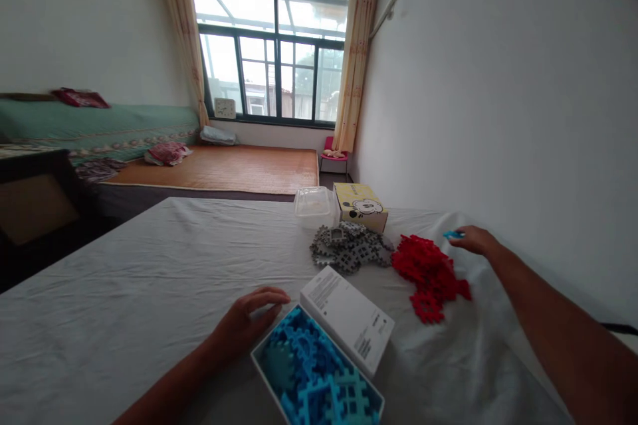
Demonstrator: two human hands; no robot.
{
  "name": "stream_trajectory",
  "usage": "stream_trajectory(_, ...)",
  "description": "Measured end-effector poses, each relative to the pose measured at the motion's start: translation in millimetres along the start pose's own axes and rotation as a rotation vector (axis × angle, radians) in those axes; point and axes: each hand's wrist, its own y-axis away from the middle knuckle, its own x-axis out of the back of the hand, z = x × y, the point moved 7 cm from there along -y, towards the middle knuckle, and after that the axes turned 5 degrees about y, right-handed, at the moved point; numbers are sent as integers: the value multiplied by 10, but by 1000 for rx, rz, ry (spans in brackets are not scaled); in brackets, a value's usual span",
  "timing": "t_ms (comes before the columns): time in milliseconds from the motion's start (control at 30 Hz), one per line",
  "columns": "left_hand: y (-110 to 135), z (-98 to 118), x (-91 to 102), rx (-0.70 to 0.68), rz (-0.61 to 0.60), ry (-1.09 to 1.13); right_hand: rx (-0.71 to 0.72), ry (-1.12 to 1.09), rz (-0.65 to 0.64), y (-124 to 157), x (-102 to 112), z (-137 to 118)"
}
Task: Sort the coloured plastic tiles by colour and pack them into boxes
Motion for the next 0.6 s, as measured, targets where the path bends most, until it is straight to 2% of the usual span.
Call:
stream_trajectory(33,-3,35,-1,-13,7,4,67,-56,-14,108,111,-204)
stream_trajectory(100,-6,113,-7,-41,19,21,292,-247,-93,490,293,-781)
stream_trajectory(133,-6,143,-12,-46,23,30,459,-378,-153,785,369,-1138)
stream_trajectory(200,1,192,-20,-57,32,39,742,-474,-281,1502,437,-1802)
stream_trajectory(233,8,211,-20,-63,37,39,834,-493,-332,1860,433,-2077)
stream_trajectory(300,27,238,-14,-80,47,32,955,-476,-350,2450,393,-2499)
stream_trajectory(367,45,262,7,-94,54,28,1010,-435,-328,2795,345,-2748)
stream_trajectory(433,55,310,46,-117,60,41,1011,-420,-299,2905,352,-2838)
stream_trajectory(533,60,469,84,-172,15,105,942,-446,-255,2861,466,-2758)
stream_trajectory(600,71,621,44,-217,-90,156,892,-437,-239,2869,518,-2643)
